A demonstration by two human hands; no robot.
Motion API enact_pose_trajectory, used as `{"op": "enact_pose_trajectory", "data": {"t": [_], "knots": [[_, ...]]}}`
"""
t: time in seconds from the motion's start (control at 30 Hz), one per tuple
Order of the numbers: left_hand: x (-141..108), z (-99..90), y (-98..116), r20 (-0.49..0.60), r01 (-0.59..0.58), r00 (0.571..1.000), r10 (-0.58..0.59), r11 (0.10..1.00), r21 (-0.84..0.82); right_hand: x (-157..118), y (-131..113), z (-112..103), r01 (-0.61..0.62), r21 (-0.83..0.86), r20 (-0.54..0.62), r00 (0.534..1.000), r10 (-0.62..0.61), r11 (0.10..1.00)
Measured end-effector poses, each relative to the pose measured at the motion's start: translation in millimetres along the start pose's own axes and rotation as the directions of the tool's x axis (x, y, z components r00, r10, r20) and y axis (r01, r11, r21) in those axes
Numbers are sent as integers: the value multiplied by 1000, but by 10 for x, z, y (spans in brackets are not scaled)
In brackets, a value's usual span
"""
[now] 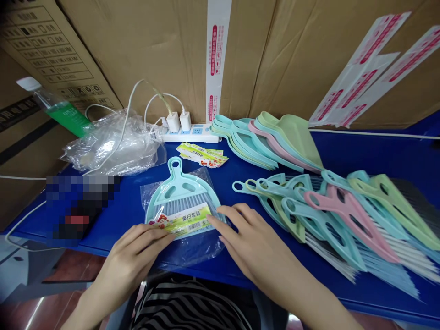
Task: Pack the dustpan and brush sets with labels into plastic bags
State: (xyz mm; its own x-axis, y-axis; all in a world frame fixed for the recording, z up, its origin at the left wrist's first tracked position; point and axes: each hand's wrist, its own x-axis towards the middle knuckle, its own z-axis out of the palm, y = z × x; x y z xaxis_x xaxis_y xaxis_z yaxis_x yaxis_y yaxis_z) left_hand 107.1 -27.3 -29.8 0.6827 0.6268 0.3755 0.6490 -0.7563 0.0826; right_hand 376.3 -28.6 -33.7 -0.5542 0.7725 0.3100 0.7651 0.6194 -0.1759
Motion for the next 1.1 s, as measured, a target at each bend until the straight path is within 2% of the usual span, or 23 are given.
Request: {"op": "enact_pose_trajectory", "data": {"t": [0.1, 0.3, 0.47, 0.67, 0.8, 0.93, 1.1], "knots": [[-39, -34, -46, 20, -29, 999, 31, 998, -62, 21, 15, 52, 57, -44, 26, 998, -56, 997], [-130, -89, -176, 71, -27, 996, 49, 960, -280, -108, 35, 189, 69, -83, 7, 998, -69, 994], [-182, -136, -233, 116, -19, 991, 61, 942, -336, -198, 36, 264, 84, -125, -16, 996, -87, 989], [-176, -178, -279, 258, 13, 962, 94, 923, -384, -163, -43, 202, 126, -228, -71, 987, -146, 965], [-181, -141, -307, 222, 5, 971, 90, 919, -395, -171, -90, 123, 125, -174, -74, 987, -140, 977], [-168, -110, -342, 149, -16, 984, 100, 876, -482, -204, -111, 126, 121, -153, -96, 986, -137, 981], [-151, -87, -365, 43, 8, 999, 15, 868, -496, -202, -105, 140, 135, -179, -129, 979, -159, 974]]}}
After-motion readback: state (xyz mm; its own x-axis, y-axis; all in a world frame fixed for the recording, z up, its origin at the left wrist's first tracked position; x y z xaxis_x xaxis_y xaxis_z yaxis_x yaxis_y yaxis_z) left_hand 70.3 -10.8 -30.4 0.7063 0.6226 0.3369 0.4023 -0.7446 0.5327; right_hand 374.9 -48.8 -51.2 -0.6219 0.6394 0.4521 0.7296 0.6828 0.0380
